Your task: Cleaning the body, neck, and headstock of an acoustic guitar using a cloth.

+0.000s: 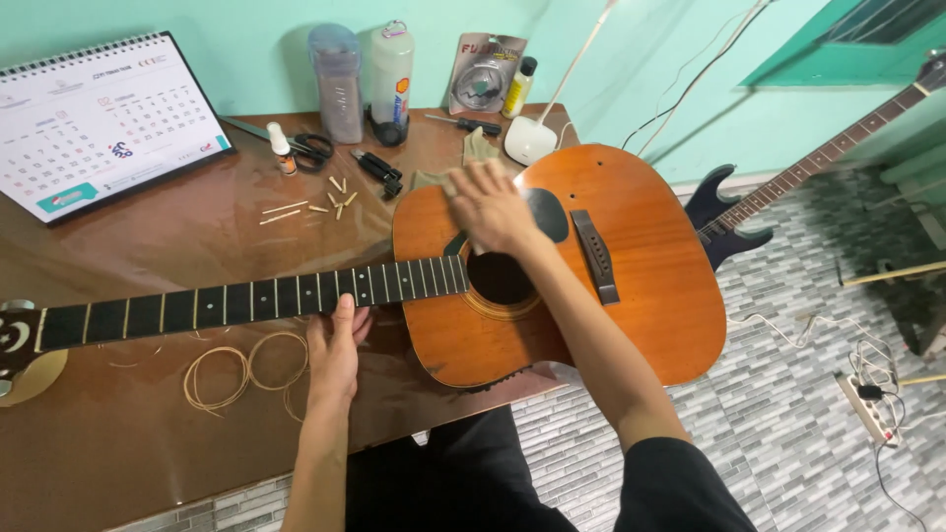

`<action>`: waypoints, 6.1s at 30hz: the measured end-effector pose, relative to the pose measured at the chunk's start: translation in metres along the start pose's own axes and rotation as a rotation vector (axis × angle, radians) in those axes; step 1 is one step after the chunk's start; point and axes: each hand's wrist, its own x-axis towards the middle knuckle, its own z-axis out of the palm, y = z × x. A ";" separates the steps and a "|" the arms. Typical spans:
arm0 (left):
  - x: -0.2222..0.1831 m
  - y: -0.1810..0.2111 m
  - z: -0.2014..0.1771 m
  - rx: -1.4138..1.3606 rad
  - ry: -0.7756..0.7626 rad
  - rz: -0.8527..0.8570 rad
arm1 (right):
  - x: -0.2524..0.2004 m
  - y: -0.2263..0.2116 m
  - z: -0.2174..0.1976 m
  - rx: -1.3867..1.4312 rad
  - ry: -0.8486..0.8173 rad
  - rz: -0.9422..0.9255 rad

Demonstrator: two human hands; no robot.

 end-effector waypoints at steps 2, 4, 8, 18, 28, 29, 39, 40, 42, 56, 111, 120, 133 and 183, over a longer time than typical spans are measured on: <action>0.001 -0.008 -0.002 -0.006 0.026 -0.024 | -0.013 0.038 -0.004 -0.045 -0.057 0.117; 0.000 -0.011 -0.005 -0.004 0.046 -0.055 | -0.038 0.063 -0.002 -0.087 -0.121 0.244; 0.000 -0.008 -0.002 -0.040 0.041 -0.038 | -0.111 0.046 -0.022 -0.095 -0.126 0.308; 0.010 -0.022 -0.007 -0.062 0.021 0.016 | -0.147 0.001 -0.043 -0.089 -0.103 0.429; 0.009 -0.022 -0.007 -0.042 0.013 0.026 | -0.041 0.001 -0.048 0.101 -0.100 0.098; 0.010 -0.023 -0.006 -0.063 0.030 0.000 | -0.047 0.021 -0.055 0.137 -0.113 0.204; 0.012 -0.017 -0.001 -0.084 0.041 -0.004 | -0.030 0.155 0.015 0.084 0.146 0.412; 0.010 -0.019 -0.003 -0.090 0.042 -0.001 | -0.045 0.127 -0.013 0.081 0.148 0.408; 0.010 -0.022 -0.006 -0.069 0.046 -0.021 | -0.071 0.073 -0.068 -0.020 -0.076 0.353; 0.011 -0.018 -0.006 0.027 -0.020 0.039 | -0.123 0.024 -0.076 0.371 0.367 0.435; -0.006 0.019 0.012 0.132 0.056 -0.253 | -0.008 0.036 -0.041 0.158 -0.193 0.385; 0.007 -0.032 -0.009 -0.015 0.102 0.017 | -0.150 0.017 -0.034 -0.100 -0.017 0.285; 0.015 -0.045 -0.016 -0.037 0.085 0.048 | -0.074 0.043 -0.007 0.040 -0.082 0.379; 0.045 -0.089 -0.041 -0.122 0.040 0.154 | -0.218 0.154 -0.055 -0.009 -0.152 0.223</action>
